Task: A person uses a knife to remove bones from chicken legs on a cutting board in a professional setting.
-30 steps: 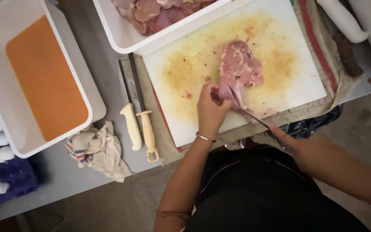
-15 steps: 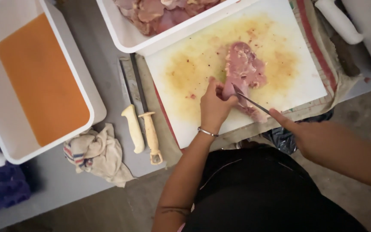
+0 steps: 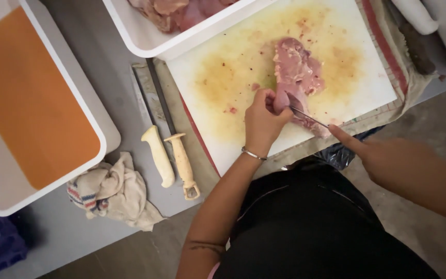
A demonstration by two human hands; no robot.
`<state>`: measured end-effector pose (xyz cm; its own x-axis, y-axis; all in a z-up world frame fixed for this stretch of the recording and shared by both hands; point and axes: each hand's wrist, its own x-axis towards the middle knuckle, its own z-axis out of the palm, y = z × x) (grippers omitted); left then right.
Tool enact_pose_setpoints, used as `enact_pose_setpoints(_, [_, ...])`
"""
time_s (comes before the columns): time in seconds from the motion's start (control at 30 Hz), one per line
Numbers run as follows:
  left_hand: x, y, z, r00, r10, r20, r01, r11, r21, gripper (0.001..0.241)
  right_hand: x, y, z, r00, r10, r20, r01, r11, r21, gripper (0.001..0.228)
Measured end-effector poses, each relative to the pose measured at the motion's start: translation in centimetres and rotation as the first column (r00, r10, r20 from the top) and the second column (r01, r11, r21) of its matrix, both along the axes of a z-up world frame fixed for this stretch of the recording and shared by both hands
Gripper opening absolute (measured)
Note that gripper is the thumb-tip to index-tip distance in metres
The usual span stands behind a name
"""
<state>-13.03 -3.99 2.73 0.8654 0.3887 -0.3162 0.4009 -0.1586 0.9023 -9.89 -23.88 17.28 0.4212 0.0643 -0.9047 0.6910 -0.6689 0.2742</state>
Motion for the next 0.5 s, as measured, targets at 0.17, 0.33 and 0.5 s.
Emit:
enact_pose_setpoints(0.17, [0.0,0.3,0.6,1.0,-0.001,0.002,0.001,0.998,-0.059,0.026,-0.4,-0.4,0.5,0.999,0.031,0.009,-0.031,0.999,0.041,0.105])
enact_pose_setpoints(0.33, [0.1,0.3,0.1,1.0,-0.012,-0.024,0.011,0.998,-0.056,0.028,-0.1,0.0,0.7,0.999,0.031,-0.024,-0.028,0.995,0.099,0.11])
enact_pose_setpoints(0.5, [-0.2,0.3,-0.2,0.999,-0.01,0.04,0.012,0.999,-0.047,0.03,0.0,-0.3,-0.3,1.0,-0.023,-0.002,0.023,0.996,0.086,0.089])
